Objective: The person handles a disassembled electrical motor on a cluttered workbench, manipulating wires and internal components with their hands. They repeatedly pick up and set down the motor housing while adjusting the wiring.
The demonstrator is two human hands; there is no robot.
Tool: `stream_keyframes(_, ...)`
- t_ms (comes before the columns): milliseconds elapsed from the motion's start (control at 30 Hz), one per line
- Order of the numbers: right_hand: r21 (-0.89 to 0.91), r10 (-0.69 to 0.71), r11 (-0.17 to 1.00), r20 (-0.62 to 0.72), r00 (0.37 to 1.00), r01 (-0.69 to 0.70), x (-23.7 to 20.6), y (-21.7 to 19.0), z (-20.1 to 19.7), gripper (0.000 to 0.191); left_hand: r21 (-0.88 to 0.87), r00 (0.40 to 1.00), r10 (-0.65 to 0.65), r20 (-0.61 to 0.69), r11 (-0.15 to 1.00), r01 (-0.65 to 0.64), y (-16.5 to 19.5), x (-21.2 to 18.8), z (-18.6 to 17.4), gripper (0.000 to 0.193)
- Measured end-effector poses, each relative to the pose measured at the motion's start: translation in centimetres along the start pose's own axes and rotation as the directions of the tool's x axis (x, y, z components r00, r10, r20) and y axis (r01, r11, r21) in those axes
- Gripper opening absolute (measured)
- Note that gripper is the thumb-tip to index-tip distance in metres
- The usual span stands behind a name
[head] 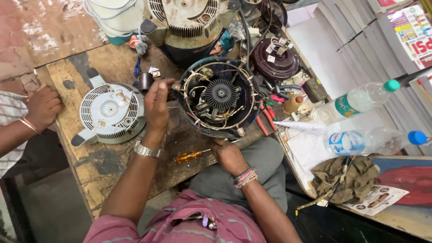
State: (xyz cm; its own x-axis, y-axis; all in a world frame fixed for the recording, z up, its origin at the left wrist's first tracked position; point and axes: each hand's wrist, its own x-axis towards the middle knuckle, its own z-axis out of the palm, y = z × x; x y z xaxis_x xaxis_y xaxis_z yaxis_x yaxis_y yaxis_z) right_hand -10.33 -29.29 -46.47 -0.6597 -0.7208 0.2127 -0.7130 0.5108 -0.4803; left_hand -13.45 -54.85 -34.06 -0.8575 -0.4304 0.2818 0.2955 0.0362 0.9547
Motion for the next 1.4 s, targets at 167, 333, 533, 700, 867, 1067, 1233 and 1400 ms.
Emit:
stream_keyframes(167, -0.073, -0.019, 0.997, 0.032, 0.999, 0.022, -0.1, 0.6, 0.2, 0.013, -0.017, 0.990, 0.066, 0.123, 0.998, -0.065, 1.3, 0.4, 0.0, 0.030)
stream_keyframes(333, 0.037, -0.010, 0.999, -0.017, 1.000, 0.011, -0.1, 0.4, -0.5, 0.017, 0.357, 0.957, 0.208, 0.201, 0.895, -0.269, 2.5, 0.8, -0.2, 0.023)
stream_keyframes(533, 0.002, 0.009, 1.000, 0.051, 0.999, -0.009, -0.3, 0.1, -0.9, 0.016, 0.413, 0.975, 0.028, 0.218, 0.903, -0.119, 2.4, 1.3, -1.3, 0.028)
stream_keyframes(700, 0.010, -0.019, 1.000, -0.018, 1.000, 0.019, -0.5, 0.5, -0.6, 0.017, 0.148, 0.963, -0.188, 0.195, 0.976, 0.161, 1.5, 1.8, -0.6, 0.030)
stream_keyframes(867, 0.020, -0.032, 0.999, -0.030, 0.999, 0.033, -0.7, 0.7, -0.3, 0.019, 0.168, 0.965, -0.164, 0.203, 0.977, 0.131, 1.2, 1.7, -0.4, 0.030)
stream_keyframes(1067, 0.048, -0.003, 0.999, -0.038, 0.999, 0.004, -0.9, 0.6, -0.3, 0.023, 0.435, 0.955, 0.034, 0.295, 0.885, -0.166, 2.4, 1.3, -1.4, 0.031)
stream_keyframes(1233, 0.060, -0.054, 0.996, -0.098, 0.994, 0.060, -0.8, 0.8, -0.2, 0.026, 0.360, 0.939, 0.067, 0.337, 0.912, -0.194, 1.9, 1.4, -2.1, 0.031)
stream_keyframes(1400, -0.015, 0.036, 0.999, 0.035, 0.999, -0.036, -0.7, 0.9, 0.1, 0.025, 0.358, 0.944, 0.081, 0.320, 0.912, -0.199, 0.9, 1.5, -2.4, 0.024)
